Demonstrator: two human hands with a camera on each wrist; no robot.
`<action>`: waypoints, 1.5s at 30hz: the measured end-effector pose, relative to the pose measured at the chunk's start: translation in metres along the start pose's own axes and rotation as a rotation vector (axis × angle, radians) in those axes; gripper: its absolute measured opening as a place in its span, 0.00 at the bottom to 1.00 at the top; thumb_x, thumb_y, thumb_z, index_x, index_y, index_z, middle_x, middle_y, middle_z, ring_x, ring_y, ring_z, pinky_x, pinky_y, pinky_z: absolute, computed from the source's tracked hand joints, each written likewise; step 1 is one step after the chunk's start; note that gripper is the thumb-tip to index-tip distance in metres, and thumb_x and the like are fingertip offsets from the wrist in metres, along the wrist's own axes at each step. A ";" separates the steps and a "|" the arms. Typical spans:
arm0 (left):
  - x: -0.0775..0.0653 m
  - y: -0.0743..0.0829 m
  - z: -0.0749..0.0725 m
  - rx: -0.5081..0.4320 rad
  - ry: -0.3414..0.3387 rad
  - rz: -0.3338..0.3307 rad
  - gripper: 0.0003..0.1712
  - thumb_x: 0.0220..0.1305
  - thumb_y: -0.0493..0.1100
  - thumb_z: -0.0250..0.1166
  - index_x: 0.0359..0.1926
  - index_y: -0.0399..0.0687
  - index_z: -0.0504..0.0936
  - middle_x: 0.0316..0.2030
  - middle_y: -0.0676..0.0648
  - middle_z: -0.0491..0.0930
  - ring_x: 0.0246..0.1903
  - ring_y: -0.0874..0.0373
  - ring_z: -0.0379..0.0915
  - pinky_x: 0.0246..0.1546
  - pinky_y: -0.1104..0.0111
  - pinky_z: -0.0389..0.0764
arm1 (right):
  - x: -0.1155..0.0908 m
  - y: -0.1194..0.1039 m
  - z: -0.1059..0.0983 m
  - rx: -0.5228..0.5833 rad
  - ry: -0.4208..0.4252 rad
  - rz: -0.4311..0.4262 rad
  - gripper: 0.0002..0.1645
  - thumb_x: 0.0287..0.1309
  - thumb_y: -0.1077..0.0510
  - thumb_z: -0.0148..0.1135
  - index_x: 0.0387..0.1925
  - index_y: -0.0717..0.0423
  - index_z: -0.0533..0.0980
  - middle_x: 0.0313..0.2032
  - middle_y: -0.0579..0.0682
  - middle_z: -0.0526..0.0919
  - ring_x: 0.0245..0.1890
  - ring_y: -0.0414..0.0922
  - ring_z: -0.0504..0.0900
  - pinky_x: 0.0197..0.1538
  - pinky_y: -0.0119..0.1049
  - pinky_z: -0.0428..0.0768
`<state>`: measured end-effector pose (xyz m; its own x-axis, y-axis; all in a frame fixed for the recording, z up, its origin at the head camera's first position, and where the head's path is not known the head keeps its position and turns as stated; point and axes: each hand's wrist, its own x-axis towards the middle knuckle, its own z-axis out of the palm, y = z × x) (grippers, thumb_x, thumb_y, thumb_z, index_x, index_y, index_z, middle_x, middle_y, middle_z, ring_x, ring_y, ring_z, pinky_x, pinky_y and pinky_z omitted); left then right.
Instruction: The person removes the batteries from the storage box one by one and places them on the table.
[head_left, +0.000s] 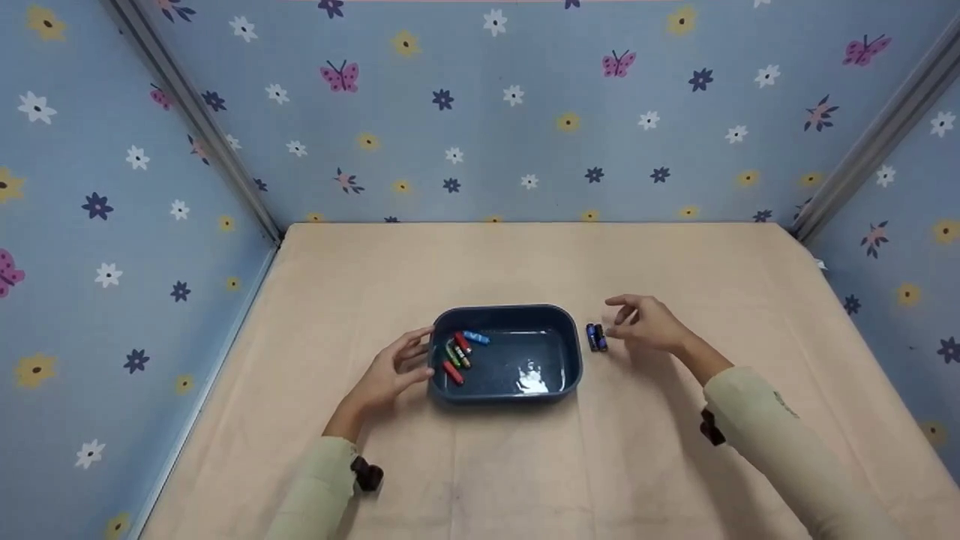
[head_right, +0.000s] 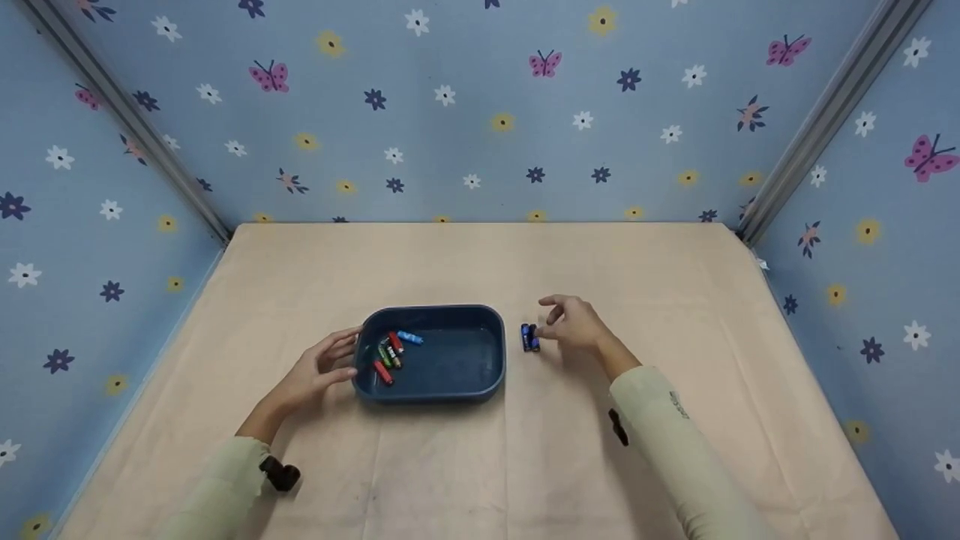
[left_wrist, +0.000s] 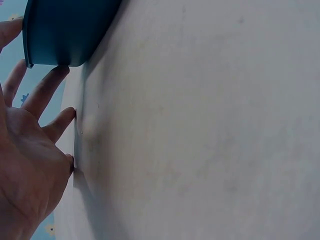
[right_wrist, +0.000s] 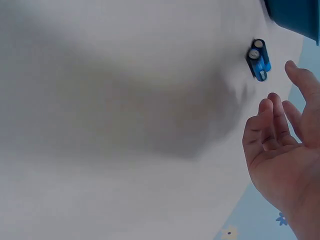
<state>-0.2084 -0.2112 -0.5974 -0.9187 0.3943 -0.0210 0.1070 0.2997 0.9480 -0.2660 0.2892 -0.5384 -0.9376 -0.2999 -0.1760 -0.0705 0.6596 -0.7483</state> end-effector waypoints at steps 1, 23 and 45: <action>0.000 0.000 0.000 0.001 0.000 -0.002 0.42 0.78 0.35 0.72 0.87 0.46 0.66 0.84 0.33 0.69 0.83 0.32 0.69 0.88 0.34 0.58 | 0.000 -0.001 -0.002 -0.005 0.003 -0.001 0.38 0.70 0.62 0.76 0.75 0.71 0.75 0.48 0.62 0.87 0.38 0.41 0.80 0.39 0.26 0.79; -0.001 0.001 0.002 -0.004 0.005 -0.017 0.42 0.80 0.37 0.70 0.87 0.48 0.65 0.83 0.33 0.71 0.83 0.32 0.69 0.87 0.32 0.59 | 0.018 -0.021 -0.001 -0.007 -0.005 -0.065 0.36 0.72 0.63 0.75 0.77 0.67 0.75 0.49 0.64 0.87 0.35 0.41 0.80 0.39 0.27 0.78; -0.003 0.002 0.004 0.081 0.026 -0.028 0.44 0.78 0.43 0.74 0.88 0.60 0.66 0.85 0.39 0.70 0.82 0.35 0.71 0.87 0.31 0.59 | 0.039 -0.071 0.018 -0.044 -0.083 -0.135 0.33 0.72 0.62 0.74 0.75 0.59 0.79 0.57 0.67 0.87 0.46 0.52 0.87 0.46 0.34 0.84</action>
<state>-0.2044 -0.2086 -0.5966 -0.9313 0.3622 -0.0374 0.1109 0.3800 0.9183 -0.2910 0.2182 -0.5036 -0.8872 -0.4430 -0.1290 -0.2112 0.6385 -0.7401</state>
